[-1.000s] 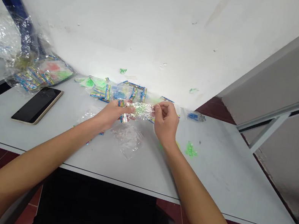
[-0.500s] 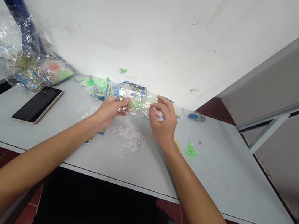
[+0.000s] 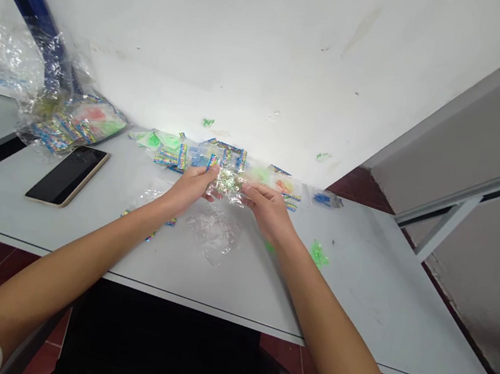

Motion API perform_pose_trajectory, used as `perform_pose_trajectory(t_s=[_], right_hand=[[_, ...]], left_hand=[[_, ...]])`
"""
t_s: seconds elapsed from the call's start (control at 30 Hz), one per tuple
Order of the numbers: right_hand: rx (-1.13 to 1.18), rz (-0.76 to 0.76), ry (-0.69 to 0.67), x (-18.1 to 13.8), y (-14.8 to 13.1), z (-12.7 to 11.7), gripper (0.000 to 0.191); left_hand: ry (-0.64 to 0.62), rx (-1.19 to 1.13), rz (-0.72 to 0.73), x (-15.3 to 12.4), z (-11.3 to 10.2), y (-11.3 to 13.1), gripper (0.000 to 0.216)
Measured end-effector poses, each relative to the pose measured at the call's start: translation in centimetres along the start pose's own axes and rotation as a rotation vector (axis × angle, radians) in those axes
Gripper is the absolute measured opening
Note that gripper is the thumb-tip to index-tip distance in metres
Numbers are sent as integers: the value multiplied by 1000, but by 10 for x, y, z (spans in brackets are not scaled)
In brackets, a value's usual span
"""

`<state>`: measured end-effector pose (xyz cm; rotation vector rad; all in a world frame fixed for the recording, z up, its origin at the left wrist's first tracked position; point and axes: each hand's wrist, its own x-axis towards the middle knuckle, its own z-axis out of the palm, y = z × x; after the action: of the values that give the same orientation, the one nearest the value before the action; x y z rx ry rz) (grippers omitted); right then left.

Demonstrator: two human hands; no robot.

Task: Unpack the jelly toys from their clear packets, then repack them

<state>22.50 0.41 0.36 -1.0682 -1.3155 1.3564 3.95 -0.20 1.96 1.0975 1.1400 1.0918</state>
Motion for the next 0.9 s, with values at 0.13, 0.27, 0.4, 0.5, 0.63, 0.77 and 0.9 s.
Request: perform_pose_trajectory(t_s=[0.13,0.27,0.4,0.5,0.63,0.77,0.9], right_hand=[[116,23,46,1,-2,-1,25],[206,2,71,0,-7,-7,27],[221,36,81,0,-7,-12,29],[210,119,53,1,-3,-11,28],[227,231,24,-1,-2,-3,20],[299,248,-16,-3,-2,1,16],[277,193,-57,-4,0,2,20]], left_hand=[[49,95,76,7,-10,2,37],[281,215,194,7,-43,14,26],[366,262,207,-19,-85,20,19],[446,403,134,-47,-104,11,37],[518,831,94,-75,-109,-11,63],[638,1189,347,-82,-96,-20,67],[439,950,524,-64,-62,-3,53]])
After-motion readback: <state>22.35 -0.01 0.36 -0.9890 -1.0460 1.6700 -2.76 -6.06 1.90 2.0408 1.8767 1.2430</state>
